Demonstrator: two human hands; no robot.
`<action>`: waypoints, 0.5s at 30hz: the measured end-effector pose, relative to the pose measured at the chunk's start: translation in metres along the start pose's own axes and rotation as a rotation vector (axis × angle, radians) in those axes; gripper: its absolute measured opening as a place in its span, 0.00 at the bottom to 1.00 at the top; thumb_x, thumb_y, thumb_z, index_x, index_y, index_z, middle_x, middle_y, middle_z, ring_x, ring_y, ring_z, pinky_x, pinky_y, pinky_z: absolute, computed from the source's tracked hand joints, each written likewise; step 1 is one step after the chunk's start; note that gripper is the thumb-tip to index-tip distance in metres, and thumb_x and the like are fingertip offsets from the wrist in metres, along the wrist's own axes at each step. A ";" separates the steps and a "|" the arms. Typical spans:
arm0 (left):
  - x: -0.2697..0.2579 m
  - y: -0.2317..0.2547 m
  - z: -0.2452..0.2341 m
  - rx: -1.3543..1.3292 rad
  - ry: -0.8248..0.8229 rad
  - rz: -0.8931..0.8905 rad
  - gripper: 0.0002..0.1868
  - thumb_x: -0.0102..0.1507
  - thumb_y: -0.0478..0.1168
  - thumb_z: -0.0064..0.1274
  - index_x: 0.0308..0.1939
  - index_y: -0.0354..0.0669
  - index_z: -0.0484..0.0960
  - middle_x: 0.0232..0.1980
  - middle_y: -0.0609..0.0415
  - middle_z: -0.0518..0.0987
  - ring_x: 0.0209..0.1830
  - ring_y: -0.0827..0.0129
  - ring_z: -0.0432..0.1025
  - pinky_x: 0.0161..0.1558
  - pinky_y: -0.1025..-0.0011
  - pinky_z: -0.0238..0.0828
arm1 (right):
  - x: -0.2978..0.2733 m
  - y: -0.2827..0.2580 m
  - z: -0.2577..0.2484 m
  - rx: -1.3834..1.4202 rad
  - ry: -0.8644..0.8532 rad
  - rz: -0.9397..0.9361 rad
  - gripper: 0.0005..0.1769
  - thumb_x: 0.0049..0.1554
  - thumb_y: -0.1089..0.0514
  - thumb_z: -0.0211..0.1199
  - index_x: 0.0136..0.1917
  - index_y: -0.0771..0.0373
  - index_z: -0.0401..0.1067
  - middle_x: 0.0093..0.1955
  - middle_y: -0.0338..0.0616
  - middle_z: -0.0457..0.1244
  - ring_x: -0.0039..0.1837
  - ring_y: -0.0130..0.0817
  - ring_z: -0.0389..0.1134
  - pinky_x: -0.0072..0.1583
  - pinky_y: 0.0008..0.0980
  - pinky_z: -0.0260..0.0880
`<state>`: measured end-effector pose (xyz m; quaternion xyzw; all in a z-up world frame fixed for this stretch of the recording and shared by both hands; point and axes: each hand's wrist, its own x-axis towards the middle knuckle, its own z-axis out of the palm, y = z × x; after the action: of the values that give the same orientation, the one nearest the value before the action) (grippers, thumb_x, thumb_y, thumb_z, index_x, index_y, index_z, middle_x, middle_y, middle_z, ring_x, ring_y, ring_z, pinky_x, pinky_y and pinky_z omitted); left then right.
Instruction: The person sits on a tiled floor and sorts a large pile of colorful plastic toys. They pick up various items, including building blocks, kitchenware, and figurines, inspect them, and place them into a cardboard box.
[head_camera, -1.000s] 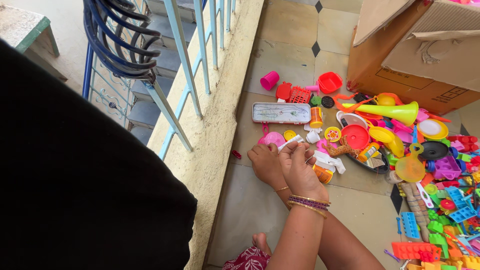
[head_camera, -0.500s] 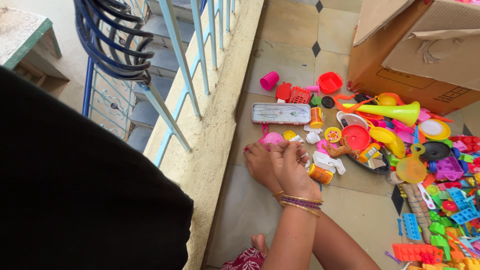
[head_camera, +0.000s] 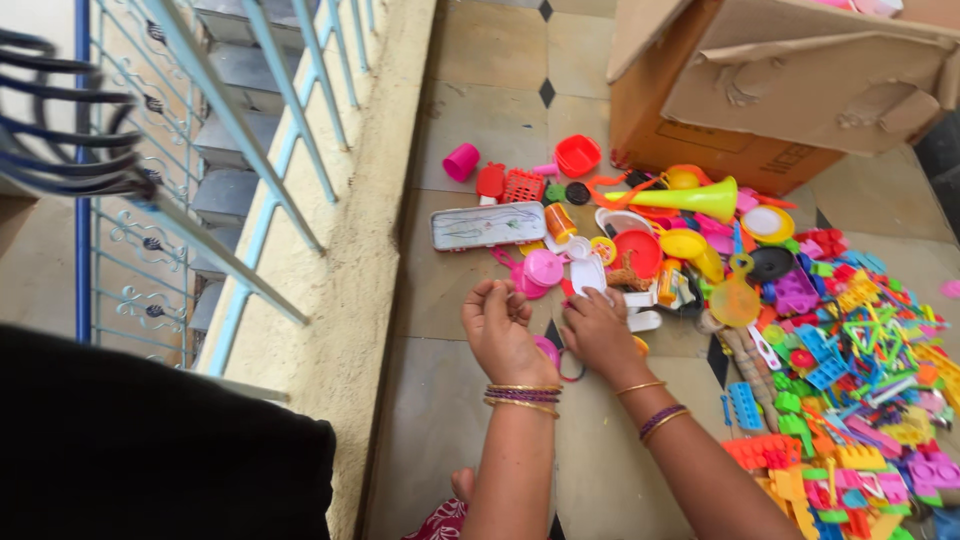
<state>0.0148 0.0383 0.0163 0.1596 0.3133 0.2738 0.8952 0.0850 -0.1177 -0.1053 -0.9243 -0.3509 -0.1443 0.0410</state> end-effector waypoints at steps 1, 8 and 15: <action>0.000 0.001 -0.001 0.010 0.001 -0.003 0.07 0.65 0.35 0.51 0.47 0.47 0.73 0.39 0.61 0.77 0.35 0.78 0.70 0.38 0.77 0.67 | -0.009 0.007 -0.006 -0.017 0.015 0.015 0.18 0.52 0.49 0.67 0.54 0.57 0.77 0.61 0.39 0.66 0.72 0.42 0.60 0.74 0.58 0.46; 0.009 0.006 -0.005 0.058 0.023 0.022 0.08 0.65 0.37 0.53 0.47 0.49 0.74 0.40 0.61 0.78 0.36 0.77 0.71 0.39 0.76 0.69 | -0.018 -0.032 -0.024 0.049 0.164 -0.012 0.29 0.51 0.44 0.66 0.60 0.64 0.73 0.66 0.44 0.62 0.72 0.45 0.58 0.67 0.58 0.49; 0.028 0.030 -0.017 0.003 0.056 0.083 0.09 0.64 0.38 0.54 0.48 0.50 0.75 0.41 0.61 0.78 0.36 0.76 0.71 0.40 0.74 0.69 | -0.015 -0.098 0.008 0.255 0.043 -0.133 0.30 0.50 0.53 0.64 0.64 0.64 0.70 0.71 0.48 0.58 0.73 0.52 0.56 0.69 0.55 0.53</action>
<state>0.0104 0.0808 0.0037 0.1662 0.3316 0.3145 0.8738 0.0121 -0.0524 -0.1199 -0.8830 -0.4260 -0.1206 0.1557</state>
